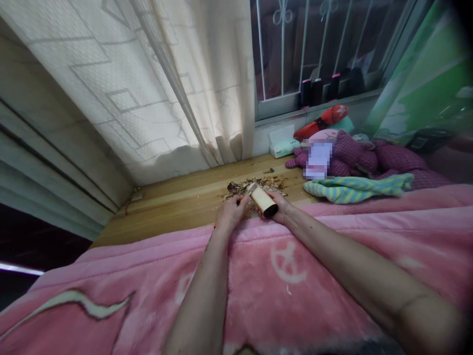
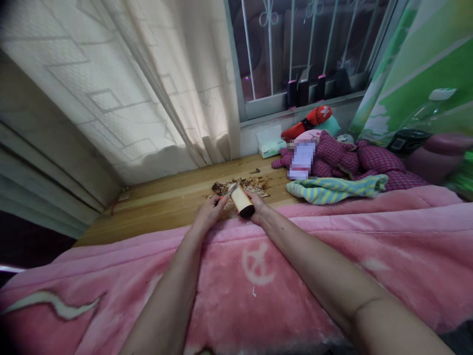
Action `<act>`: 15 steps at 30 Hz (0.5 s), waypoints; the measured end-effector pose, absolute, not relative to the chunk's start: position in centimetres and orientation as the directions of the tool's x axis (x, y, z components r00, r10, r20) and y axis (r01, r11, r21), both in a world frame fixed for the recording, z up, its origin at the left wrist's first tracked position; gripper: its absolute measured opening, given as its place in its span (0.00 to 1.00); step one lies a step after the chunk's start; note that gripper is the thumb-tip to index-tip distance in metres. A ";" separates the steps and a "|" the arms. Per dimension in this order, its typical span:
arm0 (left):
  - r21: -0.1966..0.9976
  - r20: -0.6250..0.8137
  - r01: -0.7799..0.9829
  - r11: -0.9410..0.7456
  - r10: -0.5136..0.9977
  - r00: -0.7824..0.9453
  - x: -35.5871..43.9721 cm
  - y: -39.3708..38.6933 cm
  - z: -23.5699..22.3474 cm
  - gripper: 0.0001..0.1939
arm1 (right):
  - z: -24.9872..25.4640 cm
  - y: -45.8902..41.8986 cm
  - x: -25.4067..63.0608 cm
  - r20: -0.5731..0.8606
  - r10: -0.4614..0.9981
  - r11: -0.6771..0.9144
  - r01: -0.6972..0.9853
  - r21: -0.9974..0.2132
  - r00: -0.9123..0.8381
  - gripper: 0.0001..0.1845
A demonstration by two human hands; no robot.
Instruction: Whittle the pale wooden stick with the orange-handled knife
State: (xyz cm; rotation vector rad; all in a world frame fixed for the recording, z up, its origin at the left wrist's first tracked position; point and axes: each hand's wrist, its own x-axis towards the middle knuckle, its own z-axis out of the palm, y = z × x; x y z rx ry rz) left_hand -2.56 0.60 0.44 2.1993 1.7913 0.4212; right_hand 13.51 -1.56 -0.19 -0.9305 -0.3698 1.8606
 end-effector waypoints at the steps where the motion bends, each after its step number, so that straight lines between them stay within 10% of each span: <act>1: 0.380 0.053 0.907 -0.181 0.983 0.174 -2.7 0.7 0.4 0.32 | -0.3 -1.5 13.5 -0.432 0.876 -0.461 -0.637 -0.617 -0.215 0.14; 15: 0.548 0.005 0.768 -0.331 0.920 0.393 -1.5 -1.1 1.2 0.26 | -0.9 -1.0 14.0 -0.427 0.897 -0.360 -0.744 -0.563 -0.111 0.14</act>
